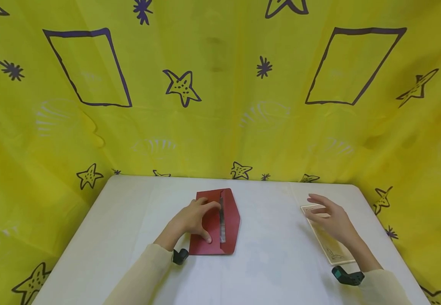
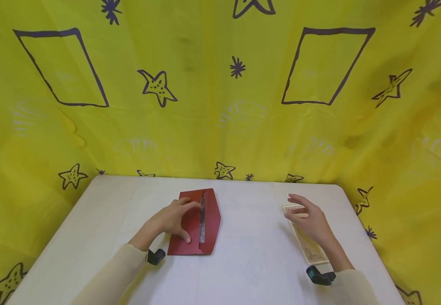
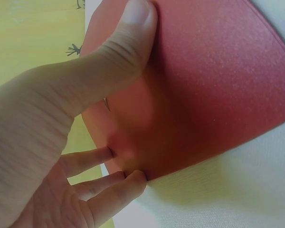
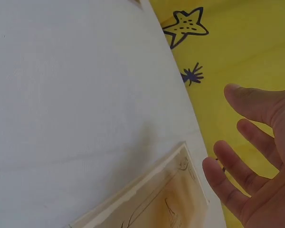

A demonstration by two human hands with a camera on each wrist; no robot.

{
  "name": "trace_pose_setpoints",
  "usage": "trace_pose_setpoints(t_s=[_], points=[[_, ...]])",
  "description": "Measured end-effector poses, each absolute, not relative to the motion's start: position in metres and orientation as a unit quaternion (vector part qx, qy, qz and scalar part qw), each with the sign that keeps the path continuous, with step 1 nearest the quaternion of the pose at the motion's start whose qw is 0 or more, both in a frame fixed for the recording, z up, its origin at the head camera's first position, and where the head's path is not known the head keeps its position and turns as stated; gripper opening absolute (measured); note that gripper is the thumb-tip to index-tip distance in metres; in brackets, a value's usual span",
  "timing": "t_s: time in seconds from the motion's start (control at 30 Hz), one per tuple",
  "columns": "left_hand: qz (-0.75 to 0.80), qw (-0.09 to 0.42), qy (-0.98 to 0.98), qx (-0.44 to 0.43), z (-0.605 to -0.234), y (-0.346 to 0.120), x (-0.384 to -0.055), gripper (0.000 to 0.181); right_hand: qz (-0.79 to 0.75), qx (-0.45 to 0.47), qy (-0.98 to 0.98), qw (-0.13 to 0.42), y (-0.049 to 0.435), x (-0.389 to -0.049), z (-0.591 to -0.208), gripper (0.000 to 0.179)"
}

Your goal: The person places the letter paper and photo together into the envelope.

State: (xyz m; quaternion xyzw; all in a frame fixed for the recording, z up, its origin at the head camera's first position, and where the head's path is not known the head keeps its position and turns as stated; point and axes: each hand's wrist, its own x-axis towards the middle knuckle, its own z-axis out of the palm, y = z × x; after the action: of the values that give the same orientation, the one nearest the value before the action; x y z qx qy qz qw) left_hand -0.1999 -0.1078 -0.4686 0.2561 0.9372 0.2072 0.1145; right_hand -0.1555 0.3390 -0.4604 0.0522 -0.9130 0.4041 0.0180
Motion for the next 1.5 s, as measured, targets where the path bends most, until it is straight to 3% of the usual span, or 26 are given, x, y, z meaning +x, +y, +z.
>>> trace_pose_setpoints(t_s=[0.97,1.3,1.5], points=[[0.204,0.112,0.938,0.258,-0.47,-0.108,-0.2,0.091,0.355,-0.024,-0.935,0.015,0.386,-0.135,-0.472,0.073],[0.207,0.115,0.937,0.256,-0.469,-0.108,-0.2,0.09,0.343,-0.033,-0.939,-0.006,0.39,-0.135,-0.476,0.077],[0.204,0.114,0.938,0.256,-0.47,-0.108,-0.2,0.09,0.324,-0.043,-0.944,-0.045,0.393,-0.139,-0.474,0.085]])
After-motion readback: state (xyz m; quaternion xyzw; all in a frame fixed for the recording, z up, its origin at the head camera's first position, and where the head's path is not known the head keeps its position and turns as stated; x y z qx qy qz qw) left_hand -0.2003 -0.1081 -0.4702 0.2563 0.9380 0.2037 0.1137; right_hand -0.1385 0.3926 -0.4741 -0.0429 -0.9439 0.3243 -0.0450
